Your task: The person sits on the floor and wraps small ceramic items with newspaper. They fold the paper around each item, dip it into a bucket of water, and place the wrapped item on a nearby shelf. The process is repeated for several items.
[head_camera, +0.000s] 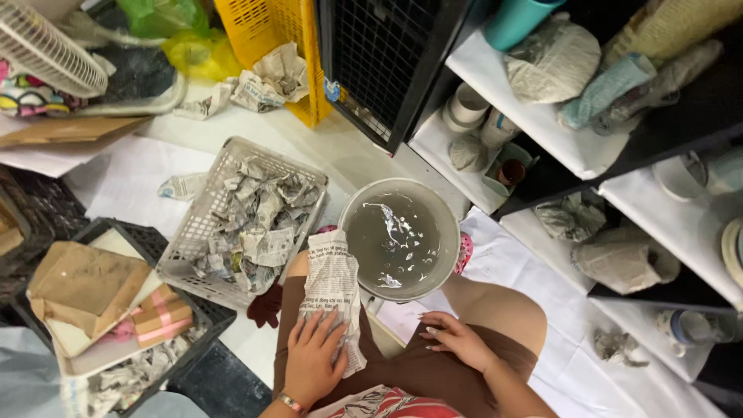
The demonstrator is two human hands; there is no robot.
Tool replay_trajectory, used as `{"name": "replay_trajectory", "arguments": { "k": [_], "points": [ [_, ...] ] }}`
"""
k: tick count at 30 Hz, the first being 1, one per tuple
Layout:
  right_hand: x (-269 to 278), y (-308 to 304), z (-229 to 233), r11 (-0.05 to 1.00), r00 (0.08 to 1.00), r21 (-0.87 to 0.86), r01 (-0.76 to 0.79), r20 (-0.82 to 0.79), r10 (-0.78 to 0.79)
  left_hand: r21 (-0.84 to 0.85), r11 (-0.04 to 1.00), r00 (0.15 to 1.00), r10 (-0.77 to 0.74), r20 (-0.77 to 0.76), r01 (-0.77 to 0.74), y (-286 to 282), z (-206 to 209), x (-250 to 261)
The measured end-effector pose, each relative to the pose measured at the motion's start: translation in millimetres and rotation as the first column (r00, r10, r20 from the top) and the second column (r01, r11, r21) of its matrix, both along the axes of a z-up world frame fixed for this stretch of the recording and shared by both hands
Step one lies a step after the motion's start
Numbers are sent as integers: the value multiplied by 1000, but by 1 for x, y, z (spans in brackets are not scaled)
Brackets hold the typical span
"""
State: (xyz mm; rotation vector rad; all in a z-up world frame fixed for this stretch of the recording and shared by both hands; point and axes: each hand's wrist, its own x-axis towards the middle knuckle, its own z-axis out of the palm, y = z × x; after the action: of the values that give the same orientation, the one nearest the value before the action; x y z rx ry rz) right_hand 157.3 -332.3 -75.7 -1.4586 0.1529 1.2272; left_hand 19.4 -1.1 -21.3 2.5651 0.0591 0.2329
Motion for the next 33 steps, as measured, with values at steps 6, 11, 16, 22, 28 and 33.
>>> {"name": "replay_trajectory", "arguments": {
  "k": [6, 11, 16, 22, 28, 33],
  "points": [
    [-38, -12, 33, 580, 170, -525, -623, 633, 755, 32, 999, 1000, -20, -7, 20, 0, -1, 0],
    [-38, -25, 50, 509, 4, -597, -621, 646, 763, 55, 998, 998, -35, -60, 39, -4, 0, -2],
    [-16, -43, 55, 441, -92, -679, -586, 597, 797, 71, 996, 998, -48, -51, 51, -6, 3, 2],
    [30, -73, 64, 497, -112, -752, -433, 592, 798, 65, 997, 999, -45, -22, 46, -2, 0, 0],
    [119, -54, 147, 490, -376, -870, -47, 470, 799, 25, 999, 1000, -22, 3, 22, 3, -2, -3],
    [192, -26, 243, 334, -215, -826, 454, 262, 941, 21, 1000, 1000, -18, 9, 18, 2, 0, 0]
  ]
}}
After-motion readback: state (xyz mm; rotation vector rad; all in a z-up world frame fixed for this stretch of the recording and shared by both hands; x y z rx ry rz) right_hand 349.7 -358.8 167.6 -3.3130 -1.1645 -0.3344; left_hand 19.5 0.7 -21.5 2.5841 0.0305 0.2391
